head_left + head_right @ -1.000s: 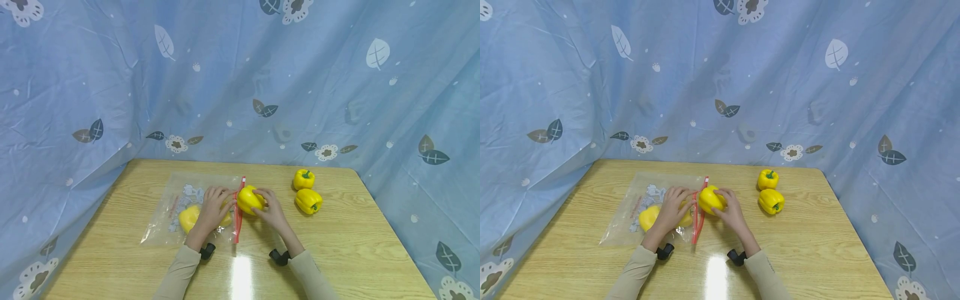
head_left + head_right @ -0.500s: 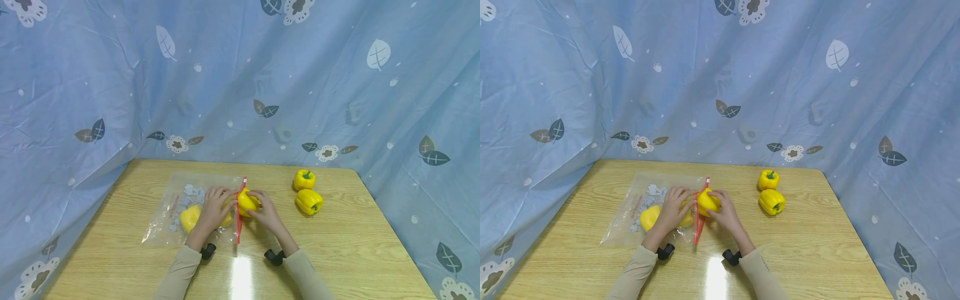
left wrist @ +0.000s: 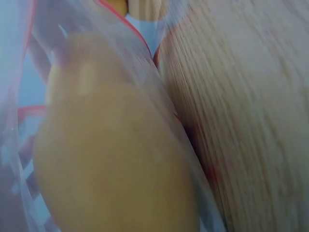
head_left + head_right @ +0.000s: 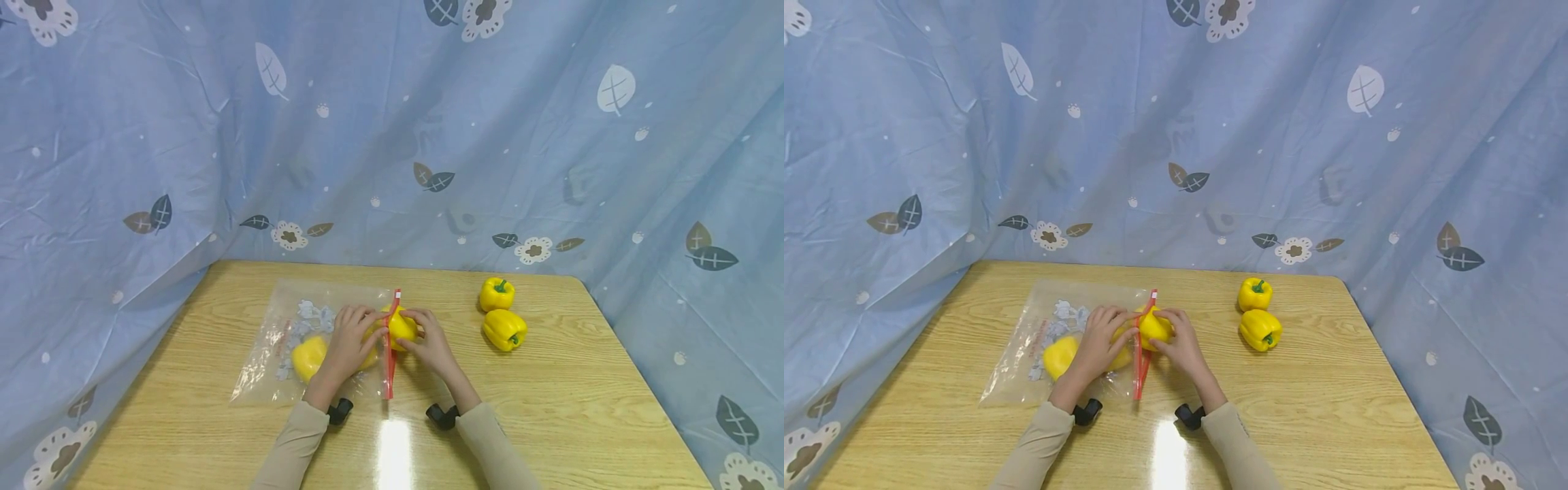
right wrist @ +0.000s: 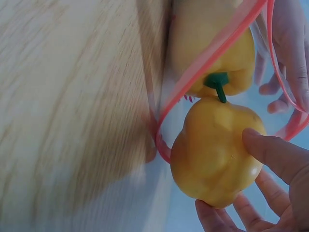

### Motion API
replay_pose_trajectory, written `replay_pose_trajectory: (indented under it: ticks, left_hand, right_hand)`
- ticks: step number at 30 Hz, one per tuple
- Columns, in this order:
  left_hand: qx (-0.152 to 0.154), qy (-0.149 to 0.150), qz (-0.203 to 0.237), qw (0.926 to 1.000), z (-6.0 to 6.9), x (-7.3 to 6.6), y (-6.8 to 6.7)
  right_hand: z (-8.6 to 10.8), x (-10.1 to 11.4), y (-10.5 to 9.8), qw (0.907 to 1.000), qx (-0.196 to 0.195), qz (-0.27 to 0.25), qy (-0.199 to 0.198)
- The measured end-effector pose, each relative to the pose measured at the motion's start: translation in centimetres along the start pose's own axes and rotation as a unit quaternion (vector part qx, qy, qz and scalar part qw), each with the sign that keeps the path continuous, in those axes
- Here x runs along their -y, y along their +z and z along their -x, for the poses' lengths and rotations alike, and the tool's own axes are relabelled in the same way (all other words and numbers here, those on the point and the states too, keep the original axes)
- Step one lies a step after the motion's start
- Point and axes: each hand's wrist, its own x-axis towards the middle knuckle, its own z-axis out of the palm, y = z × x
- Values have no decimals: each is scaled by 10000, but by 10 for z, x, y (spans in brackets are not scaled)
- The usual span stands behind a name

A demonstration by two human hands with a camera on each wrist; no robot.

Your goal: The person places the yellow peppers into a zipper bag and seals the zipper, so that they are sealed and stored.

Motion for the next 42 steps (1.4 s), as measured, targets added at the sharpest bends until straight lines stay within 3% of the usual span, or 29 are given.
replay_pose_trajectory:
  ticks: [8,16,21,25,29,35,42]
  left_hand:
    - [80,9,63,9999,1,-1,1]
    - [49,10,17,10000,2,-2,0]
    - [43,16,-7,10000,2,-2,0]
    - [100,-6,-51,9999,2,-3,-1]
    - [113,-10,-52,9999,2,-3,-1]
    - [187,-65,-43,9998,2,-3,-1]
    - [173,-45,7,9998,2,-3,1]
  right_hand:
    - [-4,-3,7,9994,2,-359,28]
    - [1,19,0,9935,337,-1085,104]
    - [-2,2,4,9941,352,-1021,-50]
    - [-5,-15,9,9961,240,-847,91]
    - [-5,-18,11,9949,122,-984,203]
    - [0,2,3,9907,136,-1337,210]
    - [5,15,-3,9923,149,-1197,263]
